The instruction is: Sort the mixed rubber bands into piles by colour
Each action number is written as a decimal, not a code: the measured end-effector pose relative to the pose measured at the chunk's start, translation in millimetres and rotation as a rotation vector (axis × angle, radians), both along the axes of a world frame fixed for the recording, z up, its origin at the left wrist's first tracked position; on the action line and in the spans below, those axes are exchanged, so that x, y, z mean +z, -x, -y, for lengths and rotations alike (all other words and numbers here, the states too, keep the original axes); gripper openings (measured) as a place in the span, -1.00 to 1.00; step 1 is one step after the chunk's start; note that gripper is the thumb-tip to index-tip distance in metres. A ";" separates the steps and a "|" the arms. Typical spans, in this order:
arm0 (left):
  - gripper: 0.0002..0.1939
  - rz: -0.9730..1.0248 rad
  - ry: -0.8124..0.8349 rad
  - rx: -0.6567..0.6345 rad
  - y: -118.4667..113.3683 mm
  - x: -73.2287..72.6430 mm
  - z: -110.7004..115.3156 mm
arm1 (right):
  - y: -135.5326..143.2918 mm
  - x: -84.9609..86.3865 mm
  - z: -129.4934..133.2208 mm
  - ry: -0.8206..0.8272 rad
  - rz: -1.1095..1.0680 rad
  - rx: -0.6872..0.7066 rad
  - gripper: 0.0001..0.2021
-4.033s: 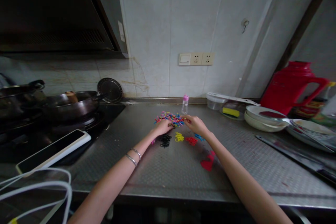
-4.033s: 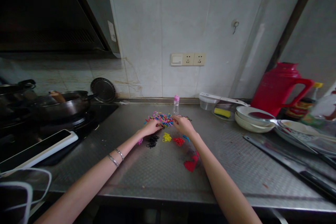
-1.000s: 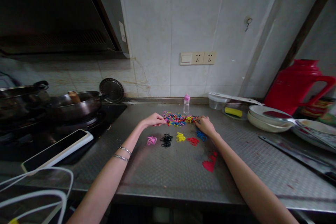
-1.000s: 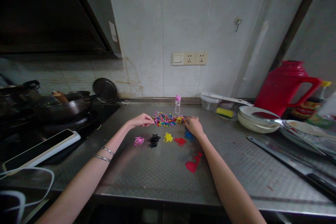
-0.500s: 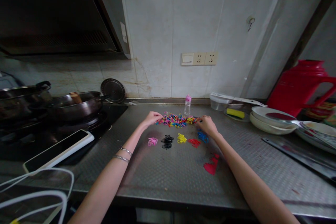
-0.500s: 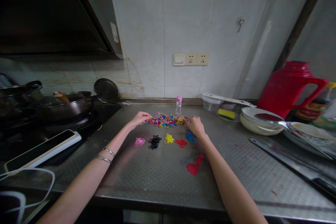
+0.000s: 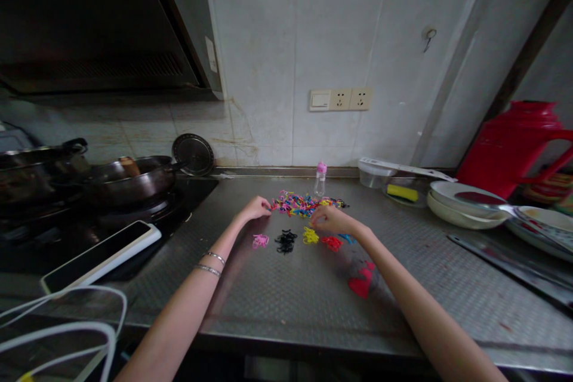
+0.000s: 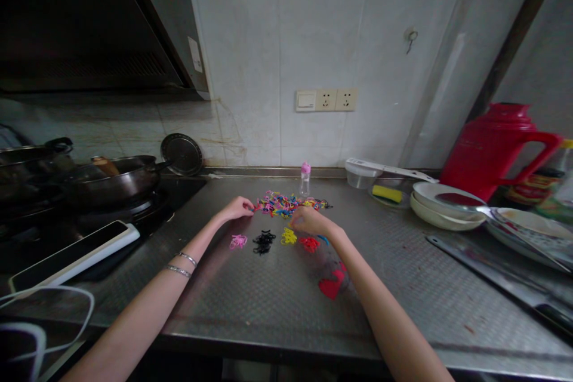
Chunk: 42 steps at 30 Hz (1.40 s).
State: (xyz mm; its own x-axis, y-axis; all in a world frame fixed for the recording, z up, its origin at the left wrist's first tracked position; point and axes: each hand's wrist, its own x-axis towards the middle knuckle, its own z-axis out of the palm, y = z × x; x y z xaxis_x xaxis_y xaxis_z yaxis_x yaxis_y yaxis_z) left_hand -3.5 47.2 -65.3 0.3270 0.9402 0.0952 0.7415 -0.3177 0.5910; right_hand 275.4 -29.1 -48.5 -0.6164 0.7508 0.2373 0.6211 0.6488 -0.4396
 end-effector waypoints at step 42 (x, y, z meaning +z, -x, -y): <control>-0.83 -0.026 -0.195 0.084 -9.5 4.1 6.9 | -66.8 -4.8 -5.7 -0.094 -0.003 -0.935 -0.72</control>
State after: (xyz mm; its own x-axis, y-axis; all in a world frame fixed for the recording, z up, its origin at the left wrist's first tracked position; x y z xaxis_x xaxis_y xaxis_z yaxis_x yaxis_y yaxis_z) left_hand 6.0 40.3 -61.2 0.2534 0.9287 0.2707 0.7843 -0.3611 0.5045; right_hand 342.2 -23.5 -53.4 0.2283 0.9187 0.3224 0.9071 -0.0804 -0.4132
